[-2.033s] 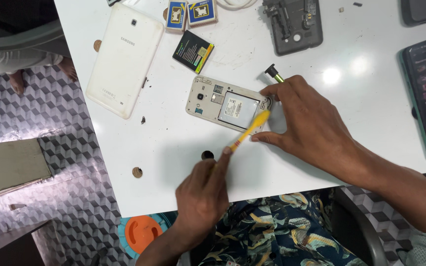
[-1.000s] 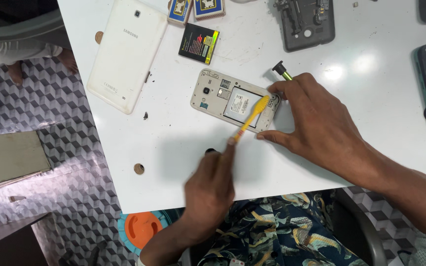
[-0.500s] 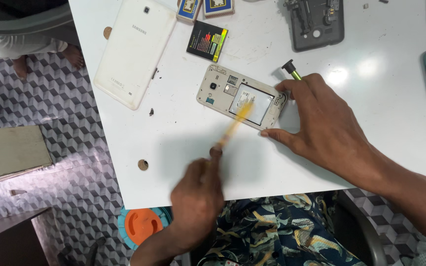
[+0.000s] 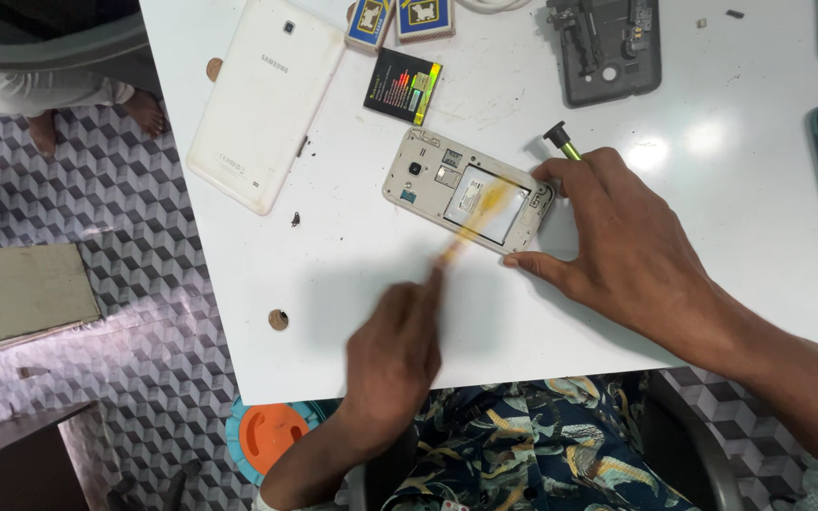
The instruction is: The person disassembles a smartphone, removes the back cover and battery, and cleans the internal components with a toothbrush. They then reassemble the phone by placing the battery and back cover back into position.
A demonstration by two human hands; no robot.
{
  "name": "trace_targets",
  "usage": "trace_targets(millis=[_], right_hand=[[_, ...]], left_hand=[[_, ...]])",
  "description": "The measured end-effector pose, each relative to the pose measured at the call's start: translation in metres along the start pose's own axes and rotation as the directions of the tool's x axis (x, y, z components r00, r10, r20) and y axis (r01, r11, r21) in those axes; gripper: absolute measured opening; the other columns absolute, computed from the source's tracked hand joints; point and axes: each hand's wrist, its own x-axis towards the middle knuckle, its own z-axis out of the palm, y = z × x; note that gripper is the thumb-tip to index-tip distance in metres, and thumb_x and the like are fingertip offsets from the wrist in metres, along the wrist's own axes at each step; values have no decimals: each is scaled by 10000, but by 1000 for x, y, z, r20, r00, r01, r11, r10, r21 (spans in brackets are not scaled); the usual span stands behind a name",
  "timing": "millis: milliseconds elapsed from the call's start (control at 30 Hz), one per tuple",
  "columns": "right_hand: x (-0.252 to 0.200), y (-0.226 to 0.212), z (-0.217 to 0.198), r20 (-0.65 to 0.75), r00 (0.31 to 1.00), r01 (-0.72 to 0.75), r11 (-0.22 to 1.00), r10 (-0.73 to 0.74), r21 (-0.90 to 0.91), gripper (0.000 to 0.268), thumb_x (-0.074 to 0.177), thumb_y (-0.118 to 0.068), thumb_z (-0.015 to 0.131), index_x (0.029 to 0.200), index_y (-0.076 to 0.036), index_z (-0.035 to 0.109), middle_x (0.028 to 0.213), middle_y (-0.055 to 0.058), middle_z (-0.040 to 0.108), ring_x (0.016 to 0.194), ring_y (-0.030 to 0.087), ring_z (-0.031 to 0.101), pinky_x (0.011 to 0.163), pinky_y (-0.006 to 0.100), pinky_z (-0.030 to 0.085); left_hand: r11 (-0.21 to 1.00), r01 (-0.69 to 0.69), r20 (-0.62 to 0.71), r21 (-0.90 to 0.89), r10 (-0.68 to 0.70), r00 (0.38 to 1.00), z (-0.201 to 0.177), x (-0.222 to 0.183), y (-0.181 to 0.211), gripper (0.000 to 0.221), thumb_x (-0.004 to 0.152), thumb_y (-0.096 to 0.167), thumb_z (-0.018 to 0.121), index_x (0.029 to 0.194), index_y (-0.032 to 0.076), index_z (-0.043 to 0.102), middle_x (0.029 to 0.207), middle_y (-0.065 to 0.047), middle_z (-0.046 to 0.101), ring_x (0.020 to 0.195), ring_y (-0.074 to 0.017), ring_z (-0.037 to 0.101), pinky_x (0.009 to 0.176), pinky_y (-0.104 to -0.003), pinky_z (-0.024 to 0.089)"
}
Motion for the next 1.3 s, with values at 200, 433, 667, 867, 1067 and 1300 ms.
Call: trace_targets(millis=[200, 433, 667, 867, 1067, 1300], right_hand=[[0, -3, 0, 7, 999, -32, 999, 32, -13, 843, 688, -450, 865, 1305, 30, 548, 1082, 214, 553, 770, 301, 661, 592, 414, 587], [2, -3, 1, 38, 998, -49, 998, 51, -40, 867, 700, -472, 861, 1314, 46, 537, 1091, 214, 548, 759, 287, 656, 578, 403, 590], [3, -7, -1, 59, 993, -95, 994, 98, -47, 882, 704, -487, 889, 1345, 13, 546, 1067, 198, 551, 733, 274, 646, 564, 405, 581], [2, -8, -2, 20, 998, -60, 997, 61, -44, 847, 690, -458, 870, 1308, 25, 551, 1065, 196, 549, 727, 273, 644, 580, 410, 575], [2, -8, -3, 24, 998, -65, 997, 67, -52, 861, 705, -470, 876, 1333, 21, 550, 1044, 193, 554, 733, 282, 643, 594, 422, 576], [2, -10, -1, -6, 999, -33, 996, 33, -79, 851, 704, -480, 855, 1302, 49, 561, 1071, 216, 556, 793, 301, 646, 622, 428, 584]], left_hand=[[987, 159, -185, -20, -160, 970, -20, -5, -13, 518, 895, -138, 574, 1397, -14, 589, 951, -124, 634, 673, -201, 637, 514, -352, 495], [994, 101, -15, -30, -102, 995, -10, -9, -7, 501, 901, -84, 627, 1388, 32, 607, 943, -113, 642, 667, -193, 638, 534, -354, 529], [993, 83, -131, 88, -71, 989, -6, -4, -19, 606, 908, -68, 620, 1492, 45, 509, 1013, -114, 631, 773, -234, 664, 601, -362, 562], [967, 230, -155, 108, -212, 965, -5, -2, -25, 602, 922, -83, 604, 1502, 48, 512, 951, -116, 612, 695, -216, 639, 516, -368, 516], [981, 185, -158, 56, -174, 972, -15, -15, -29, 645, 891, -96, 591, 1516, 3, 462, 993, -133, 598, 757, -232, 638, 567, -356, 525], [971, 239, -113, 12, -236, 965, -19, -30, -27, 619, 866, -125, 587, 1472, -17, 522, 934, -127, 613, 671, -210, 620, 536, -368, 516]])
